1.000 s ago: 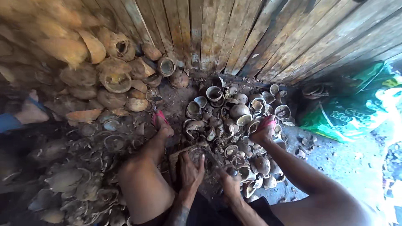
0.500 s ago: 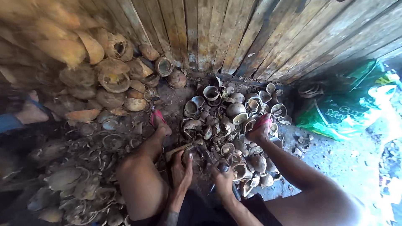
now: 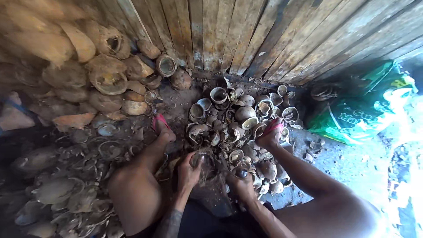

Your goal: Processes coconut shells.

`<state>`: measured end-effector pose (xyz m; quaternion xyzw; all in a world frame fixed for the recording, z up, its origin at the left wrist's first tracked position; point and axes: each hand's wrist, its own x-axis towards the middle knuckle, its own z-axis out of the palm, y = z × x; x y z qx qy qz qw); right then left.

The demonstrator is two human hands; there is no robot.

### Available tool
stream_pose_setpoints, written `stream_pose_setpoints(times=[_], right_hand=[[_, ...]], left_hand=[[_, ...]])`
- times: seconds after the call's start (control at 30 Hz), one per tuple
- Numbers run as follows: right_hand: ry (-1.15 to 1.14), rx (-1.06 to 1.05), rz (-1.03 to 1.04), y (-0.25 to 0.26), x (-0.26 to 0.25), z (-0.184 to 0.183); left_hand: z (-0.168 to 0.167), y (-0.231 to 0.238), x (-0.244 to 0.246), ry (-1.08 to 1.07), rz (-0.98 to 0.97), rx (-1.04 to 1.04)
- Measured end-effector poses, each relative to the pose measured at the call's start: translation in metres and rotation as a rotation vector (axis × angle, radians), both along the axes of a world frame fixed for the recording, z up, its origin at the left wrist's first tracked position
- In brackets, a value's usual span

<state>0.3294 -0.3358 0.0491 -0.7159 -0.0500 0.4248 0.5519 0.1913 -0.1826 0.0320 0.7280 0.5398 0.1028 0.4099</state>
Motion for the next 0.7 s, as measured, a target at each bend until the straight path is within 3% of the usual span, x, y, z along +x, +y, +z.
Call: stream_pose_setpoints(times=[0.1,0.23,0.3,0.4,0.47,0.57,0.7], right_hand=[[0.116,0.036,-0.069,-0.001,-0.006,0.007],[0.122,0.24,-0.109,-0.008,-0.009,0.048],[0.206,0.241,-0.14,-0.005,-0.01,0.064],[0.307,0.068,-0.222,-0.005,-0.026,0.053],[0.364,-0.013,-0.312,-0.009,-0.038,0.035],[0.359,-0.02,-0.413,-0.013,-0.048,0.02],[0.363,-0.052,-0.429,0.007,-0.047,0.018]], left_hand=[[0.012,0.003,0.001,-0.015,0.049,0.01],[0.081,0.015,-0.003,-0.097,0.0,0.121],[0.099,0.027,-0.001,-0.048,-0.088,0.078],[0.067,0.039,0.004,0.124,-0.181,-0.102],[0.044,0.019,0.005,0.19,-0.119,-0.033],[0.017,-0.019,-0.002,-0.031,-0.024,0.231],[-0.014,-0.023,-0.004,-0.186,-0.023,0.24]])
